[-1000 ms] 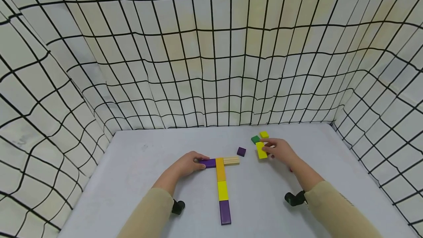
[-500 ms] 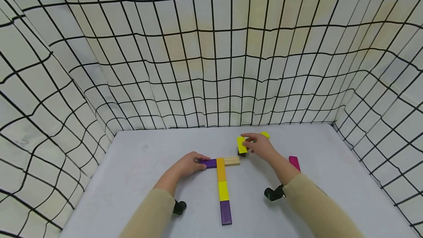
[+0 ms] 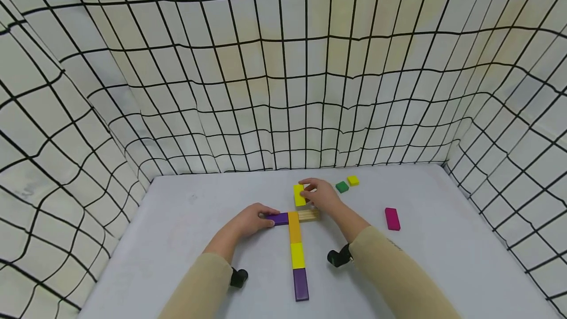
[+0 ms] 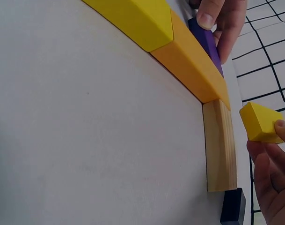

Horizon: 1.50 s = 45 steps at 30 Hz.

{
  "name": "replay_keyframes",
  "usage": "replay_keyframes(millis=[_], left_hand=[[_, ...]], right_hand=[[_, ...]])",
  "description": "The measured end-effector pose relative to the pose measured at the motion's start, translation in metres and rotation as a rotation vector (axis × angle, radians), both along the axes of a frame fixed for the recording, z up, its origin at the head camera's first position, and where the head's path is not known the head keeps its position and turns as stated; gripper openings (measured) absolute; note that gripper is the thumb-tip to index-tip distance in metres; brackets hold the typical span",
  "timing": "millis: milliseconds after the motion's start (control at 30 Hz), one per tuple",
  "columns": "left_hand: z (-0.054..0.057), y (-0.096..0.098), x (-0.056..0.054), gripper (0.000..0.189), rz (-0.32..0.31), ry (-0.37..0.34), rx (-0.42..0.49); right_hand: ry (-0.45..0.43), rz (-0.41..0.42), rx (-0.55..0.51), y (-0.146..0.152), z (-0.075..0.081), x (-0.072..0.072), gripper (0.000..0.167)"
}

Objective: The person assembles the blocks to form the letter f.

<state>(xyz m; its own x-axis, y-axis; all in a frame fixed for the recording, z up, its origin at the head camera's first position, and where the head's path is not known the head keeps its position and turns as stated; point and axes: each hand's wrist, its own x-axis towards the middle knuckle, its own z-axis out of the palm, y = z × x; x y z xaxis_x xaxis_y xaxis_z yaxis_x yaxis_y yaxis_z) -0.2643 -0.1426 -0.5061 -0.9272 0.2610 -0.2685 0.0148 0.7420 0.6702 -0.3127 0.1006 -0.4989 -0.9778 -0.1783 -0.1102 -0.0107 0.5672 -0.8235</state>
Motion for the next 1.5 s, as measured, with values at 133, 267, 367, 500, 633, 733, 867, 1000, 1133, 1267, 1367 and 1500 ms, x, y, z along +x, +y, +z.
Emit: replay_keyframes(millis=[133, 267, 367, 500, 633, 733, 867, 1000, 1133, 1267, 1367, 1500], left_hand=[[0.0, -0.001, 0.0, 0.027, 0.004, -0.007, -0.003], [0.001, -0.001, 0.001, 0.027, 0.01, 0.0, 0.006], [0.002, 0.0, 0.001, 0.026, 0.013, 0.007, 0.012], [0.003, 0.0, 0.002, 0.026, 0.017, 0.007, 0.012], [0.002, 0.0, 0.001, 0.026, 0.019, -0.001, 0.007], [0.002, 0.0, 0.001, 0.026, 0.019, -0.002, 0.006], [0.002, 0.0, 0.0, 0.026, 0.02, 0.0, 0.012], [0.001, -0.001, 0.0, 0.026, 0.016, 0.003, 0.014], [-0.001, -0.001, -0.001, 0.025, 0.016, 0.001, 0.015], [0.0, -0.001, 0.0, 0.026, 0.012, 0.002, 0.019], [0.002, 0.0, 0.0, 0.026, 0.009, 0.003, 0.019], [0.001, 0.001, 0.001, 0.026, 0.009, -0.002, 0.019]], right_hand=[[-0.011, 0.032, 0.018, -0.011, -0.003, -0.001, 0.035], [-0.023, 0.025, 0.033, -0.018, -0.003, -0.001, 0.034], [-0.028, 0.01, 0.049, -0.022, -0.003, -0.001, 0.034], [-0.03, 0.006, 0.076, -0.025, -0.001, 0.0, 0.034], [-0.037, 0.009, 0.09, -0.026, 0.0, 0.001, 0.033], [-0.046, 0.013, 0.089, -0.026, -0.002, -0.001, 0.034], [-0.072, 0.023, 0.088, -0.026, -0.005, -0.004, 0.036], [-0.1, 0.034, 0.107, -0.026, -0.006, -0.006, 0.037], [-0.103, 0.041, 0.144, -0.026, -0.005, -0.006, 0.037], [-0.099, 0.046, 0.18, -0.026, -0.004, -0.005, 0.038], [-0.099, 0.054, 0.2, -0.025, -0.003, -0.005, 0.038], [-0.098, 0.069, 0.232, -0.025, -0.003, -0.005, 0.04]])
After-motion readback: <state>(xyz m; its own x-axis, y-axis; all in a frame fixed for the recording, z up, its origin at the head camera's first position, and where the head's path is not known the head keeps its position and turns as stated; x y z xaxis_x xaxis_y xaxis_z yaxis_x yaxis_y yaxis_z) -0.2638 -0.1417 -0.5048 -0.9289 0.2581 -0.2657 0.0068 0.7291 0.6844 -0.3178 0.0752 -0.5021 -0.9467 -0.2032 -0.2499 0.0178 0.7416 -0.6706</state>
